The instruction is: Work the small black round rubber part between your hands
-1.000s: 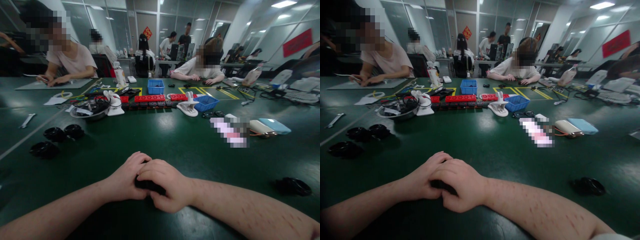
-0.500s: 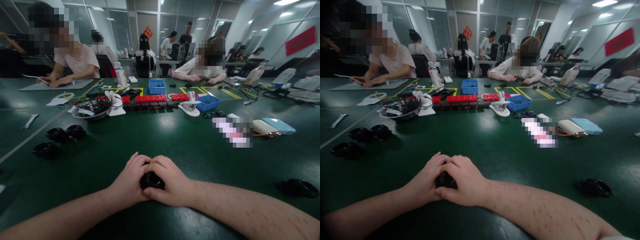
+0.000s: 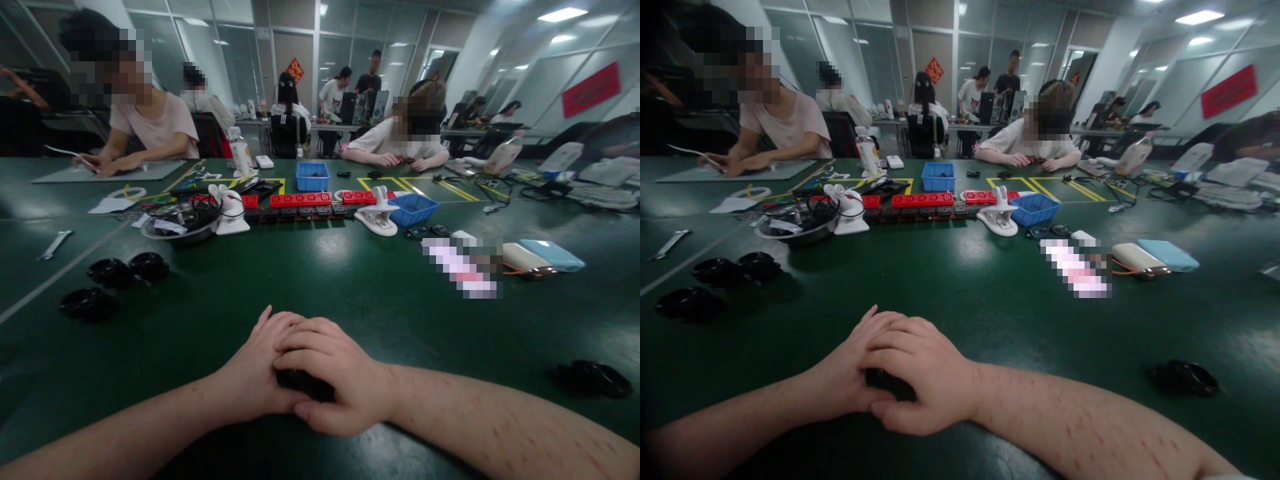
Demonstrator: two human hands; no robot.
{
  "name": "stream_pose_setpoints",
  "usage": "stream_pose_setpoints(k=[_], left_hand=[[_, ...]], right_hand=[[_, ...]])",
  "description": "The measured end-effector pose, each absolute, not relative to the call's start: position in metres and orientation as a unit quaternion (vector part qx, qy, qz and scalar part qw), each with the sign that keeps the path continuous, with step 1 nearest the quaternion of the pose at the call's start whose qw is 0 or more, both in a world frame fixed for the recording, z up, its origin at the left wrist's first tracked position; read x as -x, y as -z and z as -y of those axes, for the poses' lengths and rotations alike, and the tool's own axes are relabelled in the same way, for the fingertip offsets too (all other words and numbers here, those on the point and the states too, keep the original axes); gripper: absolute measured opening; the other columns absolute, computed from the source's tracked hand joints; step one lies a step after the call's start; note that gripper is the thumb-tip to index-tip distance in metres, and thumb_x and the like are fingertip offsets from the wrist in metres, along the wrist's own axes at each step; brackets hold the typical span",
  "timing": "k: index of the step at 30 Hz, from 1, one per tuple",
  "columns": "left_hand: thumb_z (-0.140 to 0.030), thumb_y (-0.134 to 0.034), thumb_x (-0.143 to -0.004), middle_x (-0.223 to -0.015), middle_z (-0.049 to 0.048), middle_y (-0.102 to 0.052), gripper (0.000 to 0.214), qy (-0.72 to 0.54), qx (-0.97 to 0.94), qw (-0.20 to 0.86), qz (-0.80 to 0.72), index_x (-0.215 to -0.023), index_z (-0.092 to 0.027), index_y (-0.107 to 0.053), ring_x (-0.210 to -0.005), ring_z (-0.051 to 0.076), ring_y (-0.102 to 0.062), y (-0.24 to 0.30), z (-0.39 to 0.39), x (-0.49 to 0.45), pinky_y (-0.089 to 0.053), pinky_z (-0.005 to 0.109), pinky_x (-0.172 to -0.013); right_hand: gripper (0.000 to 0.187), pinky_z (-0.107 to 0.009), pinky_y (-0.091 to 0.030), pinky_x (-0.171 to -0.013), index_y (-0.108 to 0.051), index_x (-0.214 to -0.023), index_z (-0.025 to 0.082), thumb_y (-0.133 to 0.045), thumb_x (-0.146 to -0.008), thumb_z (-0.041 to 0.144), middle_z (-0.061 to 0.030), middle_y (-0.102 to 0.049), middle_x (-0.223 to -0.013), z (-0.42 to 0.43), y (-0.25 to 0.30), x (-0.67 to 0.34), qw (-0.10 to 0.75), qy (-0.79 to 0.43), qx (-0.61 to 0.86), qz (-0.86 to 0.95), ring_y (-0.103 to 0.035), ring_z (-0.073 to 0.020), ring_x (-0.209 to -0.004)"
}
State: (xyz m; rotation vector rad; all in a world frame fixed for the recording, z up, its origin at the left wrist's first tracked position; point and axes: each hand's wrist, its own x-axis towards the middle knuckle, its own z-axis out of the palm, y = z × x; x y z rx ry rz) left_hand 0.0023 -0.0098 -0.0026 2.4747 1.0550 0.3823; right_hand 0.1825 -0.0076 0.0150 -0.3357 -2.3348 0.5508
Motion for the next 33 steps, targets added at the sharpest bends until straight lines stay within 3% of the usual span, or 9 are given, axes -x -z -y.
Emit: stream_pose_setpoints(k=[4,8,13,17,22,25,29,33], left_hand=[[-0.057,-0.072,-0.054,-0.102,0.0074,-0.052,0.068,-0.160,-0.869,0.188,-0.430,-0.105,-0.017,-0.051,-0.101,0.030,-0.048,0.004,0.013,-0.003,-0.011,0.062,-0.104],[-0.045,-0.071,-0.058,-0.096,0.0049,-0.052,0.048,-0.176,-0.860,0.182,-0.443,-0.094,-0.019,-0.053,-0.095,0.027,-0.050,0.004,0.015,-0.006,-0.014,0.061,-0.104],[-0.027,-0.070,-0.058,-0.098,0.0033,-0.052,0.036,-0.176,-0.866,0.239,-0.403,-0.090,-0.019,-0.055,-0.095,0.024,-0.050,-0.002,0.011,-0.005,-0.029,0.051,-0.101],[-0.016,-0.070,-0.057,-0.105,0.0031,-0.050,0.037,-0.165,-0.871,0.280,-0.369,-0.092,-0.021,-0.059,-0.102,0.024,-0.047,-0.010,0.006,-0.002,-0.041,0.036,-0.091],[-0.023,-0.070,-0.063,-0.110,0.0028,-0.050,0.033,-0.179,-0.891,0.257,-0.330,-0.095,-0.024,-0.062,-0.106,0.024,-0.045,-0.009,0.003,-0.001,-0.036,0.038,-0.097],[-0.026,-0.070,-0.064,-0.110,0.0030,-0.051,0.038,-0.178,-0.896,0.248,-0.322,-0.100,-0.025,-0.060,-0.106,0.025,-0.046,-0.005,0.002,-0.001,-0.034,0.040,-0.098],[-0.040,-0.072,-0.064,-0.114,0.0056,-0.052,0.056,-0.156,-0.899,0.243,-0.330,-0.113,-0.024,-0.052,-0.110,0.027,-0.045,-0.001,0.003,0.001,-0.021,0.051,-0.106],[-0.057,-0.072,-0.058,-0.114,0.0091,-0.052,0.076,-0.149,-0.889,0.235,-0.363,-0.118,-0.019,-0.045,-0.109,0.031,-0.047,0.003,0.008,0.001,-0.013,0.060,-0.106]], right_hand=[[0.050,-0.037,-0.041,-0.082,-0.053,-0.106,0.012,-0.041,-0.084,0.055,-0.0118,-0.058,-0.102,0.011,-0.016,-0.184,0.375,-0.198,0.210,0.881,-0.052,-0.0211,-0.095],[0.056,-0.035,-0.042,-0.071,-0.055,-0.098,0.012,-0.042,-0.080,0.064,-0.0095,-0.059,-0.091,0.011,-0.013,-0.183,0.368,-0.182,0.256,0.875,-0.053,-0.0196,-0.080],[0.025,-0.032,-0.042,-0.071,-0.055,-0.090,0.016,-0.053,-0.077,0.037,-0.0060,-0.060,-0.087,0.009,-0.010,-0.182,0.347,-0.189,0.243,0.886,-0.053,-0.0178,-0.080],[0.021,-0.033,-0.043,-0.079,-0.054,-0.088,0.017,-0.043,-0.070,0.022,-0.0055,-0.061,-0.092,0.008,-0.010,-0.183,0.350,-0.204,0.152,0.902,-0.054,-0.0161,-0.086],[0.021,-0.030,-0.043,-0.085,-0.053,-0.079,0.019,-0.037,-0.066,0.015,-0.0037,-0.063,-0.083,0.006,-0.011,-0.182,0.353,-0.207,0.083,0.909,-0.056,-0.0136,-0.088],[0.022,-0.033,-0.041,-0.091,-0.053,-0.082,0.018,-0.037,-0.068,0.018,-0.0039,-0.064,-0.085,0.007,-0.012,-0.181,0.340,-0.218,0.079,0.911,-0.055,-0.0145,-0.093],[0.029,-0.035,-0.039,-0.094,-0.051,-0.102,0.016,-0.041,-0.078,0.029,-0.0080,-0.062,-0.100,0.008,-0.014,-0.183,0.366,-0.220,0.111,0.897,-0.053,-0.0167,-0.102],[0.044,-0.037,-0.042,-0.083,-0.050,-0.106,0.014,-0.043,-0.084,0.051,-0.0108,-0.058,-0.100,0.009,-0.014,-0.184,0.379,-0.213,0.221,0.873,-0.053,-0.0209,-0.094]])
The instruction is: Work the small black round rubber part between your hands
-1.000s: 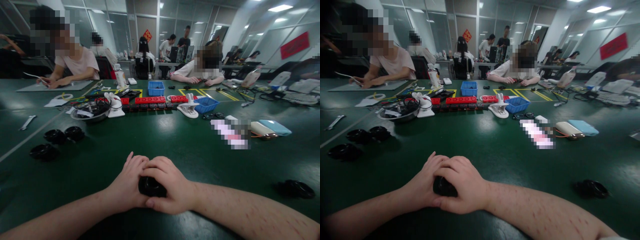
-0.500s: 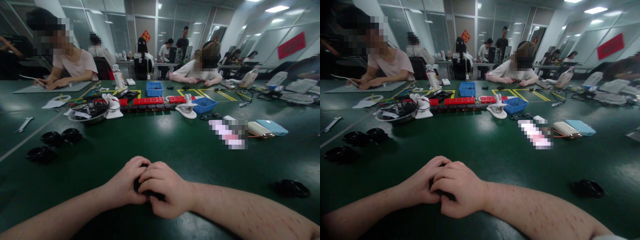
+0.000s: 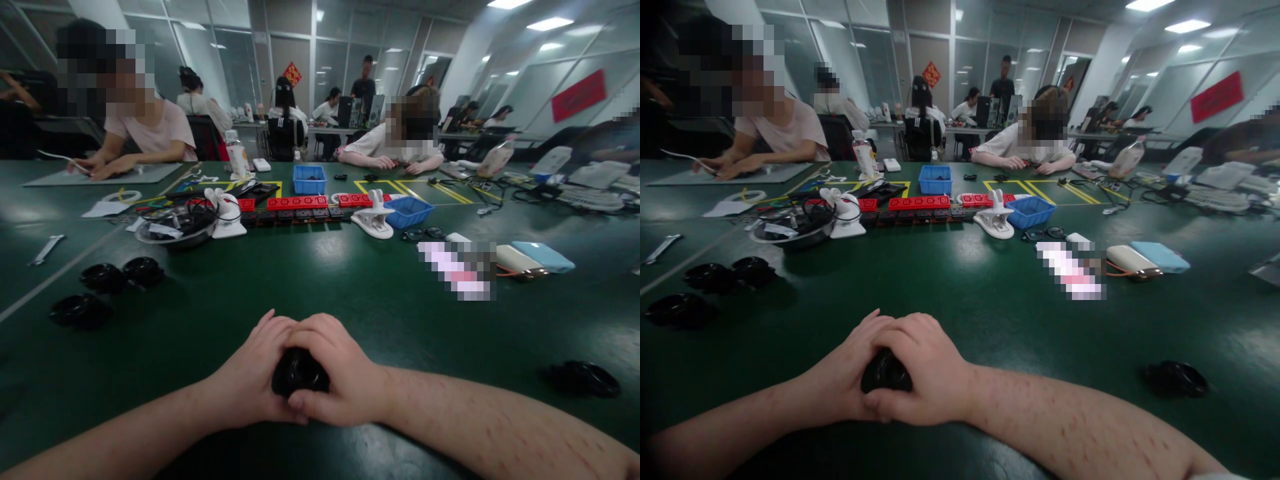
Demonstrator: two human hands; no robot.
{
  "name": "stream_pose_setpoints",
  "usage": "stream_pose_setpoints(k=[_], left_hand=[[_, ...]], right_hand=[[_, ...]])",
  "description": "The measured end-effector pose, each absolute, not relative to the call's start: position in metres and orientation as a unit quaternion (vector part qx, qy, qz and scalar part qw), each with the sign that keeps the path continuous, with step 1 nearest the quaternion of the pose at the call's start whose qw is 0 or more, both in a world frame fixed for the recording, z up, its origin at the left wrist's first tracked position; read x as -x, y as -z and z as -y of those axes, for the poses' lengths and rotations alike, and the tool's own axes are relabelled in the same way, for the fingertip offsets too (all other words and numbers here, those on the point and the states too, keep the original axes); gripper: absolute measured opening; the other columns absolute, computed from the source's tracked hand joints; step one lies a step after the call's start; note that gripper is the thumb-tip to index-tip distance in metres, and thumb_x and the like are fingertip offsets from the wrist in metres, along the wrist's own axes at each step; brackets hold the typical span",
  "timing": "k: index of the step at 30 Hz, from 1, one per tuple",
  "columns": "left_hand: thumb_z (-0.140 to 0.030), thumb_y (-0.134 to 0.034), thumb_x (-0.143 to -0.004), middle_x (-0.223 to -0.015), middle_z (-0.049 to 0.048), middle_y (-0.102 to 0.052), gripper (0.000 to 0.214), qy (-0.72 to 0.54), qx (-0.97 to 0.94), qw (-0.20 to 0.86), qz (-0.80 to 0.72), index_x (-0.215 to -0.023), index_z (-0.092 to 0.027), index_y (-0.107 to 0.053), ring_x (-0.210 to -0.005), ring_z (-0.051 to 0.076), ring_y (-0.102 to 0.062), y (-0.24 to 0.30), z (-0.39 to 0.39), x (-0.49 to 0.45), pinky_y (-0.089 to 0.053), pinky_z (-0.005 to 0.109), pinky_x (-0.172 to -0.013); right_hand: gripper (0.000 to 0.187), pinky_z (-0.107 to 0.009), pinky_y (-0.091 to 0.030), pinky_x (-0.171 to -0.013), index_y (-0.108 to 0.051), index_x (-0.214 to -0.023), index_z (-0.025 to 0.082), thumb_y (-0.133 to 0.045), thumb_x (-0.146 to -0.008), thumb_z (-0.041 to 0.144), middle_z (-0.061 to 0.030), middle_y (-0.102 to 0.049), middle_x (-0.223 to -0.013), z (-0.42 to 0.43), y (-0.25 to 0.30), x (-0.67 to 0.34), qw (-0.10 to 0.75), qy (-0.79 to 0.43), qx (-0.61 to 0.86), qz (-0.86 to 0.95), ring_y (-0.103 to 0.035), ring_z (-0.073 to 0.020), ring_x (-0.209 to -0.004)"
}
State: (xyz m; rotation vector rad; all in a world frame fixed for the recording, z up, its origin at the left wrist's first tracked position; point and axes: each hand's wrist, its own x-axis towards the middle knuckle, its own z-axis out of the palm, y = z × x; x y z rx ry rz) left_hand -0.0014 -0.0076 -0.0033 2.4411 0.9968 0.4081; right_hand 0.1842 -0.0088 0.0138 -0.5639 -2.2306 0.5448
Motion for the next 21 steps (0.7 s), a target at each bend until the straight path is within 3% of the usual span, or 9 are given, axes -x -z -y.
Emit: stream_pose_setpoints(k=[4,7,12,16,21], left_hand=[[-0.064,-0.071,-0.052,-0.111,0.0088,-0.053,0.084,-0.166,-0.881,0.207,-0.391,-0.117,-0.019,-0.042,-0.106,0.032,-0.048,0.008,0.014,-0.001,-0.013,0.063,-0.104],[-0.057,-0.070,-0.057,-0.104,0.0078,-0.054,0.067,-0.172,-0.874,0.198,-0.410,-0.107,-0.019,-0.047,-0.101,0.030,-0.050,0.006,0.017,-0.005,-0.017,0.062,-0.103],[-0.036,-0.068,-0.061,-0.094,0.0040,-0.053,0.034,-0.174,-0.871,0.212,-0.408,-0.085,-0.019,-0.051,-0.093,0.024,-0.050,-0.002,0.016,-0.008,-0.023,0.055,-0.103],[-0.019,-0.067,-0.055,-0.096,0.0036,-0.051,0.034,-0.179,-0.864,0.264,-0.389,-0.086,-0.019,-0.054,-0.093,0.024,-0.049,-0.007,0.013,-0.008,-0.043,0.041,-0.089],[-0.013,-0.064,-0.056,-0.107,0.0027,-0.048,0.040,-0.172,-0.880,0.295,-0.331,-0.095,-0.022,-0.058,-0.105,0.024,-0.045,-0.009,0.008,-0.004,-0.040,0.036,-0.095]], right_hand=[[0.054,-0.037,-0.041,-0.076,-0.051,-0.101,0.013,-0.039,-0.082,0.062,-0.0094,-0.056,-0.092,0.009,-0.009,-0.184,0.366,-0.199,0.270,0.868,-0.050,-0.0205,-0.084],[0.050,-0.035,-0.040,-0.074,-0.052,-0.097,0.015,-0.047,-0.078,0.061,-0.0079,-0.057,-0.090,0.010,-0.007,-0.183,0.350,-0.179,0.277,0.877,-0.050,-0.0195,-0.081],[0.034,-0.031,-0.041,-0.070,-0.052,-0.088,0.017,-0.059,-0.074,0.046,-0.0048,-0.059,-0.086,0.009,-0.006,-0.182,0.314,-0.168,0.266,0.896,-0.053,-0.0174,-0.079],[0.020,-0.031,-0.043,-0.071,-0.053,-0.088,0.017,-0.048,-0.075,0.031,-0.0050,-0.061,-0.087,0.007,-0.008,-0.183,0.342,-0.185,0.196,0.900,-0.055,-0.0167,-0.081],[0.024,-0.028,-0.046,-0.079,-0.054,-0.083,0.016,-0.037,-0.067,0.017,-0.0053,-0.063,-0.084,0.007,-0.010,-0.181,0.370,-0.198,0.086,0.904,-0.057,-0.0139,-0.084]])
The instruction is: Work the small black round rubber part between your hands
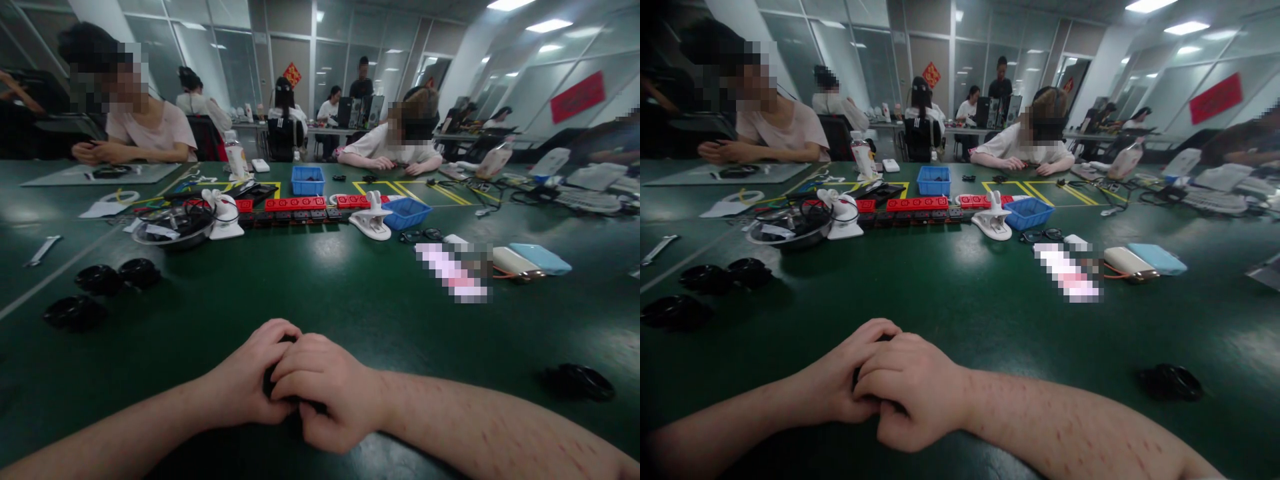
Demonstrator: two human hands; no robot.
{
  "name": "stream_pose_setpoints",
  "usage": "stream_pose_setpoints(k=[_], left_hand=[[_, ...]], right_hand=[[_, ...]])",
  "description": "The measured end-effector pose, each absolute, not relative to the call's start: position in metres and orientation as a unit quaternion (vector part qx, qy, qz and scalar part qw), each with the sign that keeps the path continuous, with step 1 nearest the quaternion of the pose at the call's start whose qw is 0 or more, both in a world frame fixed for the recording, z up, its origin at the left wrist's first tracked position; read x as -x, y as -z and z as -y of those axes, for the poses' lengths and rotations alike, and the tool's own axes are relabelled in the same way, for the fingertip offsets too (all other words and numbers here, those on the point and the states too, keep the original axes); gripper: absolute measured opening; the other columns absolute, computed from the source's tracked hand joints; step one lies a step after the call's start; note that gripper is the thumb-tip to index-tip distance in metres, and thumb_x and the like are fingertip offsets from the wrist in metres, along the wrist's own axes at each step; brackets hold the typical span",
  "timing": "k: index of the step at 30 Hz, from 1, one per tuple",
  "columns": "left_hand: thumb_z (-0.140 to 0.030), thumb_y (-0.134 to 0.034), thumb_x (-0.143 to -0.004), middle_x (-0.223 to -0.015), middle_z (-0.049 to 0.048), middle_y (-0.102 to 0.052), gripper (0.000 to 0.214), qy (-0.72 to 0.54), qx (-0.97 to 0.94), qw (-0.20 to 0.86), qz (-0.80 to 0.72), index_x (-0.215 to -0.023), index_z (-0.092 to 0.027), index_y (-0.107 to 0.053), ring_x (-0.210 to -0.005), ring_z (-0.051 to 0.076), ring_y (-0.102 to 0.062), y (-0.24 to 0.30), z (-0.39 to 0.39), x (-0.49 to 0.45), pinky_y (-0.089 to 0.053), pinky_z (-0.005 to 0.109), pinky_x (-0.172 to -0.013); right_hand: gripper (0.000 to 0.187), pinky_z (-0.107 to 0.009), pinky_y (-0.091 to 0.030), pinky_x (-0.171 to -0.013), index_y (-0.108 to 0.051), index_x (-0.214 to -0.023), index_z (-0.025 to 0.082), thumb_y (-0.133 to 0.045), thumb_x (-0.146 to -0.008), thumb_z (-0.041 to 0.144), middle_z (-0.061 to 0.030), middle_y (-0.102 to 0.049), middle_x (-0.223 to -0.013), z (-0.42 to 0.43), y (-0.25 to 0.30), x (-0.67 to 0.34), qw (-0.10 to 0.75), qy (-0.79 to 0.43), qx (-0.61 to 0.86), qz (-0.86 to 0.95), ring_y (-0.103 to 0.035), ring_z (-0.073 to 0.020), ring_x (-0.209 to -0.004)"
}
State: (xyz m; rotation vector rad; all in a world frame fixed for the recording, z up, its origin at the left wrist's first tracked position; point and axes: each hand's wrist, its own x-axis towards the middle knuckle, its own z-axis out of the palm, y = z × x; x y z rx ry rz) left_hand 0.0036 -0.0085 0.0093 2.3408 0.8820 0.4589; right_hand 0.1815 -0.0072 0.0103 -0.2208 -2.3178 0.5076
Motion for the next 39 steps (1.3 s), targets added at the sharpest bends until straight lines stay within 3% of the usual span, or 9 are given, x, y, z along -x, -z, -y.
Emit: stream_pose_setpoints(k=[4,8,13,17,23,27,30,35,39], left_hand=[[-0.016,-0.065,-0.058,-0.108,0.0034,-0.050,0.049,-0.164,-0.893,0.282,-0.308,-0.105,-0.023,-0.055,-0.107,0.025,-0.045,-0.009,0.006,-0.002,-0.037,0.038,-0.098],[-0.030,-0.070,-0.062,-0.118,0.0058,-0.049,0.063,-0.127,-0.915,0.234,-0.304,-0.119,-0.024,-0.046,-0.114,0.028,-0.042,-0.004,0.008,-0.002,-0.020,0.051,-0.107],[-0.056,-0.071,-0.057,-0.119,0.0125,-0.048,0.082,-0.164,-0.894,0.161,-0.385,-0.120,-0.017,-0.039,-0.114,0.033,-0.042,0.008,0.019,-0.004,-0.018,0.060,-0.105],[-0.049,-0.069,-0.061,-0.109,0.0115,-0.052,0.065,-0.176,-0.886,0.152,-0.401,-0.111,-0.016,-0.043,-0.108,0.032,-0.047,0.010,0.022,-0.005,-0.019,0.061,-0.103],[-0.033,-0.070,-0.059,-0.091,0.0040,-0.053,0.035,-0.163,-0.874,0.215,-0.405,-0.085,-0.017,-0.052,-0.091,0.024,-0.052,-0.004,0.016,-0.008,-0.021,0.055,-0.104],[-0.017,-0.068,-0.056,-0.098,0.0033,-0.052,0.033,-0.157,-0.874,0.274,-0.369,-0.087,-0.018,-0.056,-0.096,0.023,-0.049,-0.012,0.013,-0.007,-0.039,0.039,-0.094],[-0.013,-0.067,-0.055,-0.107,0.0026,-0.050,0.043,-0.151,-0.884,0.290,-0.334,-0.097,-0.021,-0.058,-0.104,0.024,-0.047,-0.012,0.012,-0.005,-0.039,0.035,-0.094],[-0.034,-0.073,-0.062,-0.122,0.0065,-0.046,0.070,-0.137,-0.900,0.267,-0.315,-0.124,-0.023,-0.042,-0.116,0.028,-0.041,-0.007,0.009,0.000,-0.026,0.047,-0.106],[-0.052,-0.071,-0.064,-0.129,0.0070,-0.043,0.077,-0.114,-0.916,0.232,-0.306,-0.128,-0.026,-0.037,-0.121,0.029,-0.038,-0.002,0.009,0.001,-0.011,0.056,-0.108]], right_hand=[[0.024,-0.028,-0.044,-0.087,-0.056,-0.082,0.016,-0.037,-0.068,0.019,-0.0056,-0.064,-0.086,0.008,-0.012,-0.180,0.367,-0.197,0.064,0.907,-0.057,-0.0147,-0.090],[0.029,-0.032,-0.041,-0.092,-0.056,-0.096,0.012,-0.043,-0.077,0.030,-0.0088,-0.063,-0.097,0.009,-0.014,-0.180,0.387,-0.170,0.081,0.903,-0.054,-0.0170,-0.097],[0.050,-0.035,-0.043,-0.078,-0.054,-0.100,0.011,-0.036,-0.085,0.056,-0.0109,-0.060,-0.094,0.011,-0.013,-0.182,0.388,-0.157,0.196,0.887,-0.054,-0.0197,-0.088],[0.060,-0.035,-0.042,-0.073,-0.055,-0.097,0.011,-0.032,-0.084,0.065,-0.0110,-0.060,-0.092,0.012,-0.010,-0.181,0.380,-0.153,0.235,0.881,-0.054,-0.0203,-0.084],[0.038,-0.031,-0.042,-0.068,-0.054,-0.087,0.015,-0.042,-0.085,0.051,-0.0058,-0.061,-0.083,0.008,-0.007,-0.180,0.364,-0.164,0.212,0.892,-0.055,-0.0166,-0.076],[0.018,-0.027,-0.045,-0.072,-0.053,-0.088,0.015,-0.044,-0.078,0.027,-0.0050,-0.061,-0.082,0.007,-0.007,-0.180,0.382,-0.176,0.135,0.897,-0.055,-0.0145,-0.079],[0.023,-0.027,-0.046,-0.078,-0.054,-0.085,0.015,-0.038,-0.069,0.017,-0.0056,-0.063,-0.080,0.010,-0.008,-0.180,0.374,-0.184,0.081,0.905,-0.057,-0.0143,-0.081],[0.025,-0.030,-0.044,-0.089,-0.057,-0.087,0.013,-0.040,-0.070,0.020,-0.0063,-0.065,-0.084,0.012,-0.013,-0.179,0.390,-0.168,0.051,0.904,-0.056,-0.0175,-0.093],[0.032,-0.035,-0.042,-0.089,-0.054,-0.099,0.012,-0.043,-0.081,0.035,-0.0090,-0.063,-0.092,0.012,-0.017,-0.181,0.416,-0.163,0.098,0.889,-0.056,-0.0189,-0.094]])
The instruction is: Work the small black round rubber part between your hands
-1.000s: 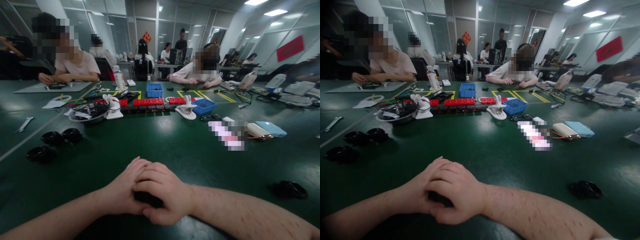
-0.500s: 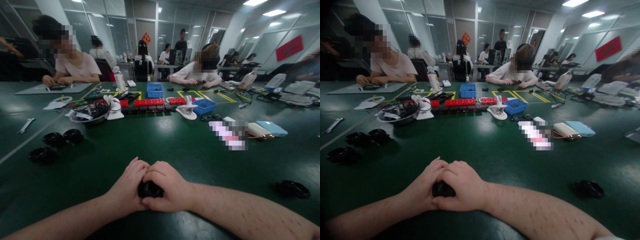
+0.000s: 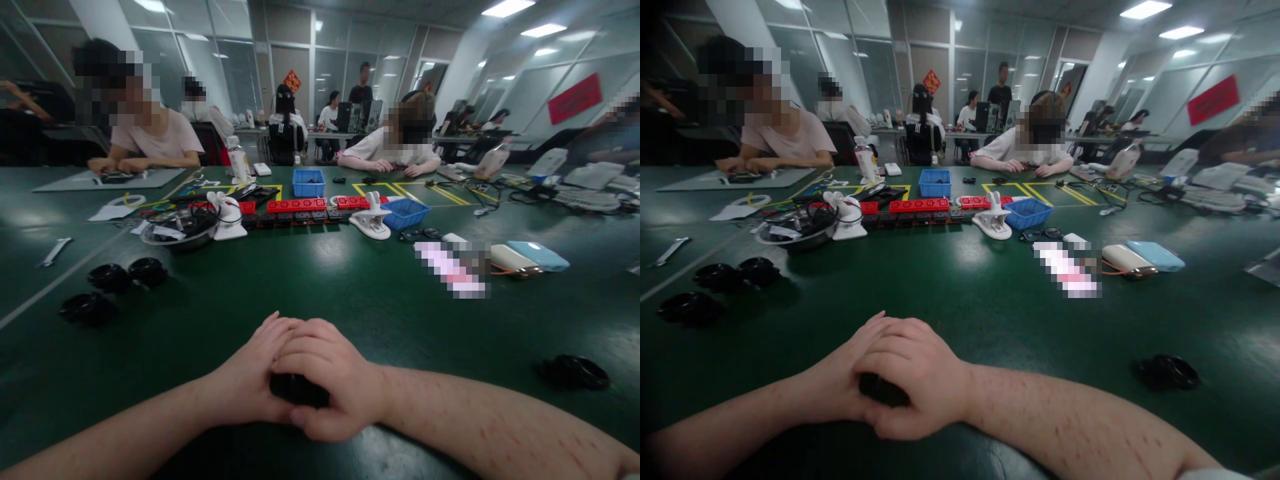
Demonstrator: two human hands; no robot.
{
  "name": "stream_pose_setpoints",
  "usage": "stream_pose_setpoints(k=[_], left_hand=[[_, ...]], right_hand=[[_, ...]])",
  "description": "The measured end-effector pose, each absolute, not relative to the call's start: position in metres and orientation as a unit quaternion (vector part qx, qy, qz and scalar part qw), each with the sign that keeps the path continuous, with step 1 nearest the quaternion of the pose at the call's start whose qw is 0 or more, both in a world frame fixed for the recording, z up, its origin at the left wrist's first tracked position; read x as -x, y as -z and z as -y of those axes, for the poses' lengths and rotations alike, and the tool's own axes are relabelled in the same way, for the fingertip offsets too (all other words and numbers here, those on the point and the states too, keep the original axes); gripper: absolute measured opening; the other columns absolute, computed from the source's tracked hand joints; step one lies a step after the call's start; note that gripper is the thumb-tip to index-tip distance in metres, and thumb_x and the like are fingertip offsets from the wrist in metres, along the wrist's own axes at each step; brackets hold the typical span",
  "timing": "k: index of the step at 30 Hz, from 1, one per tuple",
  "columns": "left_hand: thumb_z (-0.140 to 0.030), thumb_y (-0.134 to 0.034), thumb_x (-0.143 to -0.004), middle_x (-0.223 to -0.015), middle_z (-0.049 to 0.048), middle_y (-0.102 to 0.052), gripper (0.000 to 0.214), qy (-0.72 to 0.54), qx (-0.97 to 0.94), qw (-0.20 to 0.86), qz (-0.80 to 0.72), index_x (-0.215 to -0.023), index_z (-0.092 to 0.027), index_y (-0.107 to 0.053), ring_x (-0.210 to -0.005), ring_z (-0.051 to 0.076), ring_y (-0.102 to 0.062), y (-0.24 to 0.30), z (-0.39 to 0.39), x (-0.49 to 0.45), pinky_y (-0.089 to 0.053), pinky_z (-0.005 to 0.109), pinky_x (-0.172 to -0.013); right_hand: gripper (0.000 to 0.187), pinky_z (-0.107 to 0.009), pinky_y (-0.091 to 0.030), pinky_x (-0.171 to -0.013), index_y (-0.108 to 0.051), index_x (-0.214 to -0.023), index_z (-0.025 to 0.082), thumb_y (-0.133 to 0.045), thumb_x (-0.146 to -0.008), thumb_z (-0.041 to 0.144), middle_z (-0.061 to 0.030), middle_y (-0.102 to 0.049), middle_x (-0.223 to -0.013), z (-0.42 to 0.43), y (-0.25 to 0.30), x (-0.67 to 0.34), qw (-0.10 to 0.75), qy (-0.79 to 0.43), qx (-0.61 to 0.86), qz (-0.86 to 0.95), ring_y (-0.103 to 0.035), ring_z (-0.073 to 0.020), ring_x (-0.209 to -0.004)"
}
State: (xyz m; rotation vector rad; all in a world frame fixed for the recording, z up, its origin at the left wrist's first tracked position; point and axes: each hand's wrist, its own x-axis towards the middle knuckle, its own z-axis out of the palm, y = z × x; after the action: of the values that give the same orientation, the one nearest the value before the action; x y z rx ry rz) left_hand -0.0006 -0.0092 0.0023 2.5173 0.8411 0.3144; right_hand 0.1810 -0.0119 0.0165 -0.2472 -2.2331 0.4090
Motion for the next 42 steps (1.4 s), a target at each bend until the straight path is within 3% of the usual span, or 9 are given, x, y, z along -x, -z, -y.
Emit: stream_pose_setpoints(k=[6,11,15,20,24,29,32,36,42], left_hand=[[-0.056,-0.072,-0.058,-0.114,0.0088,-0.051,0.075,-0.158,-0.888,0.202,-0.381,-0.117,-0.021,-0.041,-0.110,0.030,-0.047,0.001,0.014,-0.002,-0.014,0.061,-0.105],[-0.064,-0.068,-0.058,-0.112,0.0093,-0.051,0.077,-0.140,-0.891,0.201,-0.382,-0.116,-0.020,-0.043,-0.109,0.031,-0.047,-0.001,0.016,-0.002,-0.012,0.062,-0.105],[-0.058,-0.071,-0.059,-0.109,0.0086,-0.053,0.068,-0.154,-0.884,0.199,-0.393,-0.110,-0.019,-0.047,-0.106,0.031,-0.048,0.001,0.016,-0.004,-0.014,0.062,-0.104],[-0.034,-0.069,-0.066,-0.097,0.0044,-0.053,0.034,-0.168,-0.869,0.251,-0.392,-0.093,-0.019,-0.054,-0.093,0.024,-0.051,-0.004,0.015,-0.007,-0.036,0.048,-0.096],[-0.019,-0.069,-0.056,-0.098,0.0035,-0.051,0.040,-0.178,-0.872,0.271,-0.368,-0.093,-0.019,-0.054,-0.092,0.024,-0.048,-0.011,0.015,-0.007,-0.043,0.039,-0.086],[-0.012,-0.063,-0.052,-0.098,0.0017,-0.051,0.042,-0.158,-0.886,0.284,-0.330,-0.092,-0.021,-0.056,-0.094,0.023,-0.049,-0.018,0.011,-0.005,-0.044,0.035,-0.086],[-0.014,-0.064,-0.055,-0.100,0.0025,-0.053,0.044,-0.128,-0.901,0.271,-0.312,-0.097,-0.021,-0.056,-0.098,0.024,-0.050,-0.016,0.008,-0.002,-0.037,0.042,-0.096],[-0.035,-0.074,-0.054,-0.115,0.0070,-0.049,0.073,-0.122,-0.910,0.226,-0.326,-0.119,-0.021,-0.044,-0.111,0.030,-0.045,-0.009,0.008,-0.001,-0.013,0.056,-0.107],[-0.050,-0.069,-0.059,-0.102,0.0081,-0.055,0.059,-0.178,-0.890,0.114,-0.405,-0.105,-0.018,-0.051,-0.100,0.030,-0.050,-0.001,0.022,-0.007,-0.010,0.062,-0.104]], right_hand=[[0.054,-0.037,-0.041,-0.073,-0.053,-0.096,0.014,-0.032,-0.084,0.062,-0.0090,-0.059,-0.088,0.011,-0.013,-0.185,0.394,-0.206,0.252,0.859,-0.052,-0.0203,-0.080],[0.060,-0.036,-0.040,-0.071,-0.053,-0.093,0.014,-0.025,-0.084,0.066,-0.0067,-0.056,-0.083,0.007,-0.013,-0.185,0.373,-0.259,0.274,0.848,-0.050,-0.0187,-0.075],[0.061,-0.034,-0.041,-0.068,-0.051,-0.095,0.016,-0.039,-0.075,0.072,-0.0053,-0.056,-0.082,0.007,-0.012,-0.184,0.372,-0.255,0.276,0.849,-0.050,-0.0178,-0.073],[0.041,-0.031,-0.042,-0.073,-0.050,-0.097,0.017,-0.062,-0.073,0.048,-0.0049,-0.059,-0.090,0.010,-0.009,-0.183,0.359,-0.223,0.231,0.877,-0.053,-0.0170,-0.081],[0.026,-0.029,-0.044,-0.075,-0.049,-0.101,0.017,-0.052,-0.079,0.029,-0.0056,-0.060,-0.093,0.012,-0.009,-0.182,0.377,-0.209,0.179,0.884,-0.055,-0.0162,-0.084],[0.030,-0.029,-0.046,-0.080,-0.046,-0.103,0.015,-0.039,-0.074,0.019,-0.0064,-0.060,-0.091,0.014,-0.014,-0.180,0.399,-0.194,0.088,0.892,-0.056,-0.0153,-0.086],[0.032,-0.031,-0.045,-0.082,-0.047,-0.102,0.014,-0.037,-0.072,0.020,-0.0077,-0.061,-0.090,0.013,-0.016,-0.180,0.407,-0.195,0.077,0.889,-0.056,-0.0162,-0.088],[0.034,-0.034,-0.044,-0.080,-0.049,-0.103,0.013,-0.042,-0.080,0.037,-0.0091,-0.061,-0.093,0.012,-0.016,-0.182,0.417,-0.192,0.130,0.879,-0.055,-0.0194,-0.089],[0.049,-0.034,-0.042,-0.072,-0.052,-0.098,0.013,-0.037,-0.084,0.058,-0.0081,-0.061,-0.087,0.013,-0.013,-0.183,0.425,-0.183,0.212,0.861,-0.055,-0.0186,-0.078]])
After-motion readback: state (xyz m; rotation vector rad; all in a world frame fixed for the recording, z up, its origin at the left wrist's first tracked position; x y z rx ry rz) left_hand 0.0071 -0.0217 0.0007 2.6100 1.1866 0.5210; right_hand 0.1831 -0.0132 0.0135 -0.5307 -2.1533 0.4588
